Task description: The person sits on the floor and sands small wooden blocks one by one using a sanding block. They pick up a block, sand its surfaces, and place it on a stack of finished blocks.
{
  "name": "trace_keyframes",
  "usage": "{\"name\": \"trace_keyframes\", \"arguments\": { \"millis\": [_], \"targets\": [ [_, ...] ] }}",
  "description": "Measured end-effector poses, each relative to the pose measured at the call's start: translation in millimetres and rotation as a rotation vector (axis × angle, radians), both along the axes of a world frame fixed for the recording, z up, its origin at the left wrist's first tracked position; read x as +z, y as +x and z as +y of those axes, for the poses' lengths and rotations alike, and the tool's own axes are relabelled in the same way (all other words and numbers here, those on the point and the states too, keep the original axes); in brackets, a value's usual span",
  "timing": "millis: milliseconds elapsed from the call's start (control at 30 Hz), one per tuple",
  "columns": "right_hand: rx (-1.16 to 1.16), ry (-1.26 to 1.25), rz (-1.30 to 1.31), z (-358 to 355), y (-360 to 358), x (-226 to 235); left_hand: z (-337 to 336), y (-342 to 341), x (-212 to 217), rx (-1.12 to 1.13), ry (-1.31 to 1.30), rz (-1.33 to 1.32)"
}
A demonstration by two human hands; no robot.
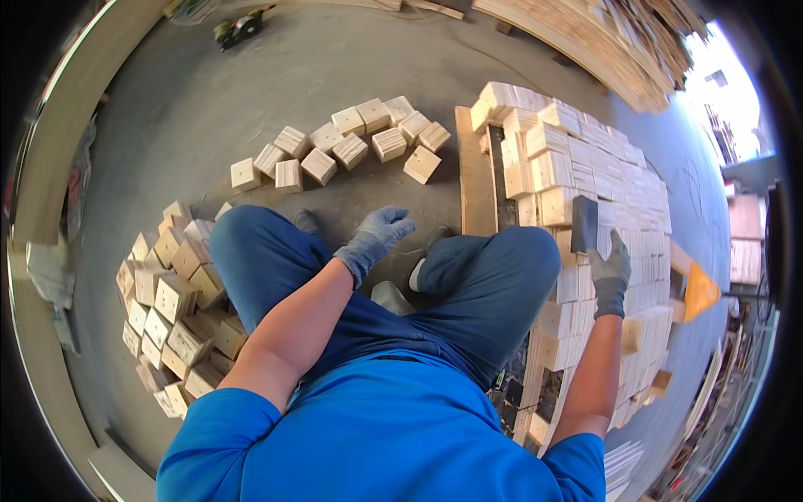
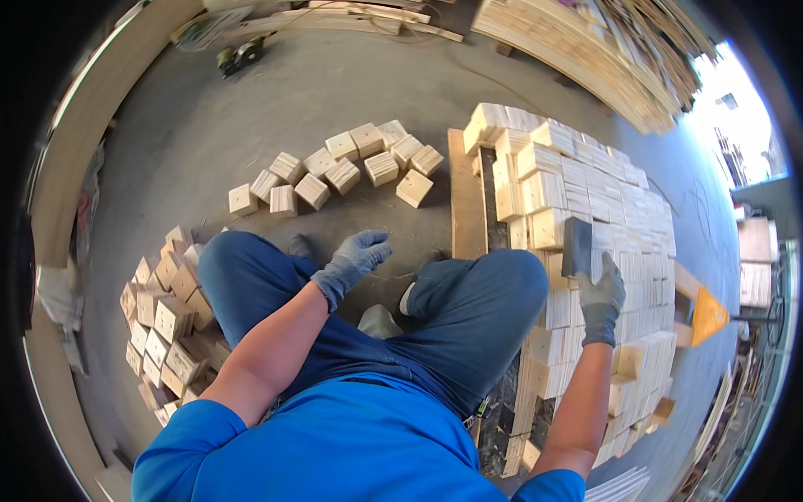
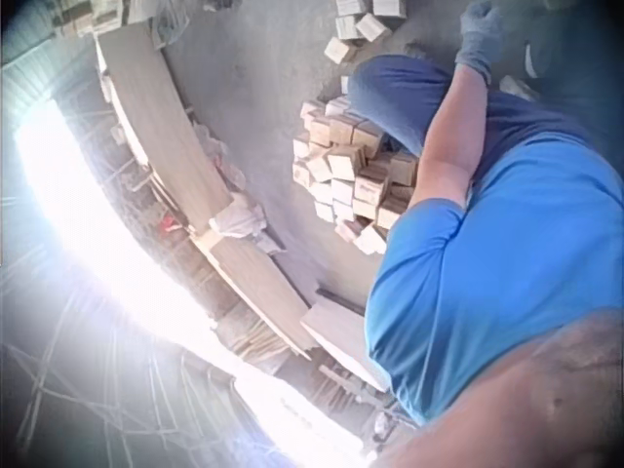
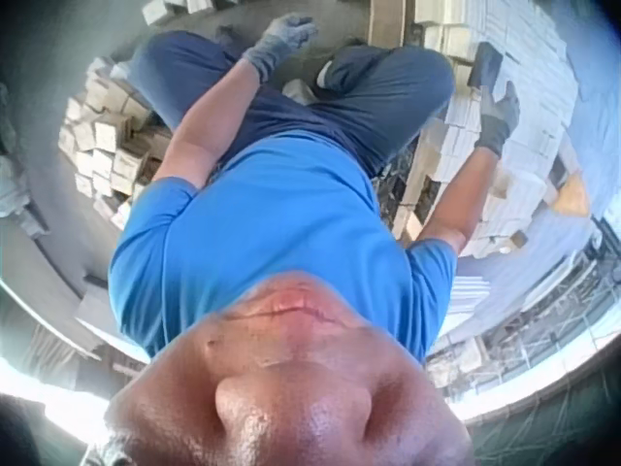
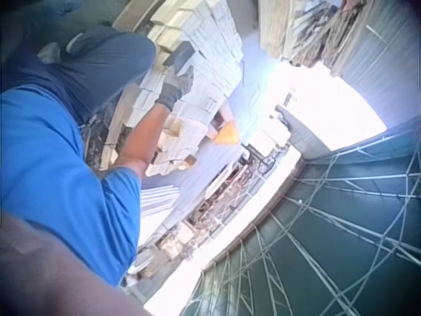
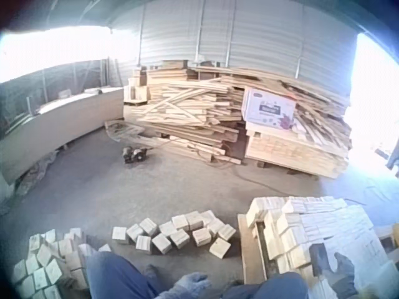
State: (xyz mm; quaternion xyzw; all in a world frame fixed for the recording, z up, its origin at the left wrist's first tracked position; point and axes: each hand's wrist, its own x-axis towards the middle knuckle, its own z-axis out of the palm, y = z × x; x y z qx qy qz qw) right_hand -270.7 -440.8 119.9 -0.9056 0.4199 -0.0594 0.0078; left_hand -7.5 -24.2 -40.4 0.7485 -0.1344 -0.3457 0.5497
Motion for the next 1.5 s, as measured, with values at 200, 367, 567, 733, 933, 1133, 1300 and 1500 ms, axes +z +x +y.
{"name": "trace_keyframes", "arguments": {
  "millis": [200,367,567,733,933,1133,1300,1500],
  "targets": [
    [0.301,0.137,-0.106,54.3,120.5,-3.3,13.6,0.7,30.5,-0.012,0.072,-0.034],
    [0.434,0.376,-0.151,110.9,192.1,-32.6,21.1,9.4,34.7,0.041,0.114,0.014],
    [0.479,0.487,-0.061,116.6,230.8,-95.5,23.9,22.1,21.5,0.109,0.034,0.126],
    [0.472,0.432,0.019,112.9,277.9,-131.4,21.0,25.9,22.7,0.115,0.028,0.165],
    [0.380,0.464,0.326,134.4,340.4,-197.2,12.6,31.6,37.2,0.106,-0.021,0.262],
    [0.281,0.439,0.570,135.6,376.1,-284.8,14.5,45.7,33.7,0.108,-0.033,0.457],
    [0.274,0.391,0.636,124.9,405.7,-328.0,18.0,62.0,28.5,0.244,-0.142,0.607],
    [0.230,0.335,0.649,125.4,430.3,-362.7,15.9,75.4,20.7,0.307,-0.181,0.666]
  ]
}}
